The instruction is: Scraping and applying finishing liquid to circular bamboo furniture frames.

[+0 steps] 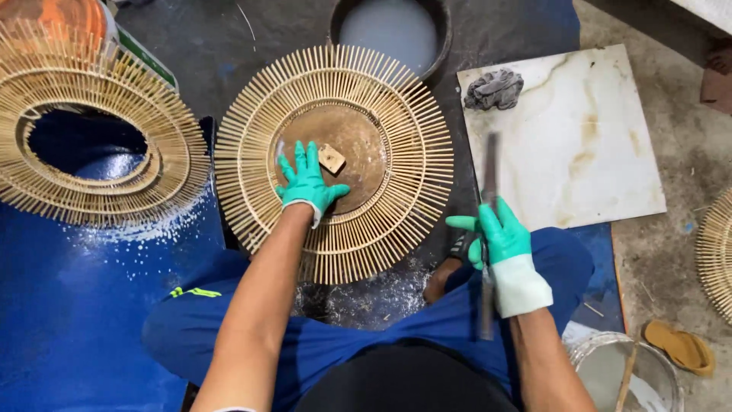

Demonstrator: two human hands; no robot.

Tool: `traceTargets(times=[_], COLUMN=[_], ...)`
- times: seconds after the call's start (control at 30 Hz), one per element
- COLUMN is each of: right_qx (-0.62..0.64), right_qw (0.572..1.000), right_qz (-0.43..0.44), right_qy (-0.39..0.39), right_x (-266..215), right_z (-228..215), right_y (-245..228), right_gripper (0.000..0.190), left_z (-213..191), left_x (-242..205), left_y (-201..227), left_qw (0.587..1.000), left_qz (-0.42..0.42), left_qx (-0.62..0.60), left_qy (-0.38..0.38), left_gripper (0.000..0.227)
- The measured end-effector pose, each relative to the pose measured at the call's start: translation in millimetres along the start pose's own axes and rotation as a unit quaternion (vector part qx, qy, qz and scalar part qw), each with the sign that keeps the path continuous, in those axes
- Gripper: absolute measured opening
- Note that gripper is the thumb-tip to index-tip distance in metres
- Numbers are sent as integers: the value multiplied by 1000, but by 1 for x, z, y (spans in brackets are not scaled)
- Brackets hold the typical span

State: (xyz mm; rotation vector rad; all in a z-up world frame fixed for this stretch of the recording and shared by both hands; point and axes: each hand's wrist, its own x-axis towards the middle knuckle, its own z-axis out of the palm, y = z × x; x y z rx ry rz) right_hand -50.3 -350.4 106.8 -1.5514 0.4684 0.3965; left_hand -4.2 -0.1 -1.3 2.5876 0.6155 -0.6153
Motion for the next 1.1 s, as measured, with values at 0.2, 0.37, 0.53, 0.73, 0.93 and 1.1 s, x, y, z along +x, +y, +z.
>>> traceTargets(times=[0.2,0.37,0.53,0.73,0.93,1.1], right_qx=[94,100,107,115,69,88], right_qw=[993,978,985,986,986,988], right_qz=[57,136,118,112,122,107], right_qy=[-44,-119,-71,-39,-89,-66], right_x=[27,36,42,27,21,27], right_z=[-7,-9,-13,-6,-5,6], right_y=[69,81,98,87,78,73], right_gripper=[62,57,54,53,56,59], left_z=[-3,-5,-6,-10,24,-11], left_x=[4,7,3,5,34,-10], left_y=[2,2,1,-3,-34,12], left_qw=[1000,1000,1000,1000,996,999], left_qz=[7,9,21,8,86,-33], left_qx=[21,16,10,9,19,-21], left_qy=[3,1,7,-11,18,-20], left_gripper=[134,133,132,133,133,132])
